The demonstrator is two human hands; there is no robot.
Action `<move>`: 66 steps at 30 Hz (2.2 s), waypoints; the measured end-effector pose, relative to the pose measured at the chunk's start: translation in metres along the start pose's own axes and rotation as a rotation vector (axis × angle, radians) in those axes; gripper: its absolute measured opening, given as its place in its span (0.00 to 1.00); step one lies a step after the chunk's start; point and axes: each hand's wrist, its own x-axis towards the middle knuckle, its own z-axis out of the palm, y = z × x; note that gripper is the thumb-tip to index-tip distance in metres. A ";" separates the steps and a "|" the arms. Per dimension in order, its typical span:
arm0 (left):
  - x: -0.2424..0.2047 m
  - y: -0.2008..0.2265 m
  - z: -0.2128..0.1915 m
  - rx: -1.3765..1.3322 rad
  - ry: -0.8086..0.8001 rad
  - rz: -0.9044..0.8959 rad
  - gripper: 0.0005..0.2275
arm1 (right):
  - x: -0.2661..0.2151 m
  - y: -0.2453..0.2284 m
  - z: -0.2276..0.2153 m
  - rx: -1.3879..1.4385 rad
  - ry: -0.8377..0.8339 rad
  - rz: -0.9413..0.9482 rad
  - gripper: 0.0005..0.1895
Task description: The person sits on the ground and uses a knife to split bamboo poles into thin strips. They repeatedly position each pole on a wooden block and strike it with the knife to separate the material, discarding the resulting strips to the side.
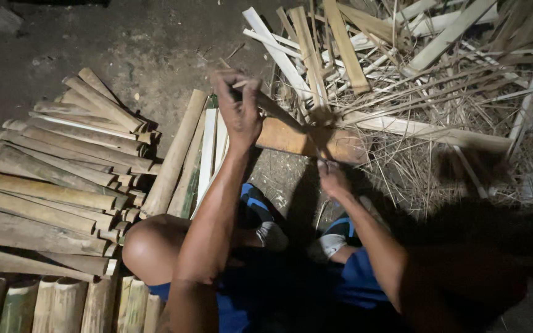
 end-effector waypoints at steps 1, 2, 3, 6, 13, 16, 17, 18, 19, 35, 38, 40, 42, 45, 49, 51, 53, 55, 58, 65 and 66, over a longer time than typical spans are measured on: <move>0.000 0.000 -0.001 0.000 -0.035 0.046 0.05 | -0.011 -0.008 -0.011 0.053 0.043 -0.096 0.28; 0.001 -0.001 0.000 -0.069 -0.057 0.026 0.07 | -0.026 -0.019 -0.019 0.096 0.111 -0.205 0.27; 0.003 -0.002 0.002 -0.139 -0.078 0.006 0.08 | -0.042 -0.030 -0.023 0.140 0.180 -0.315 0.27; -0.009 0.002 0.000 -0.269 -0.114 0.009 0.09 | -0.086 -0.052 -0.011 0.214 0.327 -0.488 0.27; -0.009 -0.005 -0.013 -0.257 -0.118 -0.177 0.13 | -0.018 -0.009 0.034 0.016 0.242 -0.221 0.24; -0.026 -0.033 -0.015 -0.372 -0.175 -0.279 0.16 | -0.005 0.020 0.035 -0.003 0.249 -0.188 0.25; -0.030 -0.048 -0.008 -0.573 -0.076 -0.354 0.21 | 0.008 0.019 0.030 0.010 0.278 -0.210 0.25; -0.050 -0.062 -0.003 -0.766 0.026 -0.448 0.26 | 0.008 0.019 0.031 0.028 0.269 -0.202 0.25; -0.072 -0.076 0.003 -0.957 0.133 -0.541 0.31 | 0.007 0.018 0.033 0.079 0.242 -0.197 0.25; -0.078 -0.073 0.055 -0.035 -0.318 -0.304 0.14 | -0.012 0.048 0.046 0.470 -0.111 0.290 0.31; -0.064 -0.047 0.050 -0.052 -0.324 -0.470 0.13 | -0.012 0.043 0.049 0.477 -0.052 0.233 0.31; -0.044 -0.032 0.045 -0.031 -0.307 -0.546 0.13 | -0.013 0.028 0.037 0.236 0.104 0.059 0.31; -0.023 -0.019 0.034 -0.101 -0.185 -0.468 0.16 | -0.024 0.007 0.019 0.182 0.144 -0.148 0.29; -0.006 0.000 0.024 -0.250 0.028 -0.273 0.18 | -0.048 -0.030 -0.011 0.216 0.152 -0.219 0.30; -0.005 0.011 0.020 -0.387 0.120 -0.310 0.17 | -0.066 -0.066 0.001 0.259 0.279 -0.424 0.30; -0.015 0.010 0.014 -0.287 0.166 -0.296 0.17 | -0.064 -0.059 0.030 0.225 0.315 -0.431 0.31; -0.014 0.002 0.007 -0.321 0.226 -0.343 0.16 | -0.038 -0.043 0.056 0.155 0.267 -0.283 0.31; -0.008 -0.006 -0.001 -0.488 0.311 -0.460 0.15 | -0.006 -0.016 0.068 -0.005 0.150 -0.037 0.32; -0.004 -0.015 -0.010 -0.501 0.351 -0.416 0.15 | 0.012 0.023 0.076 0.038 0.169 -0.035 0.31; 0.005 -0.013 -0.019 -0.598 0.254 -0.473 0.15 | -0.028 -0.007 0.021 -0.033 0.040 0.049 0.30; 0.001 -0.012 -0.021 -0.631 0.134 -0.480 0.16 | -0.038 -0.020 0.007 -0.005 0.005 0.035 0.29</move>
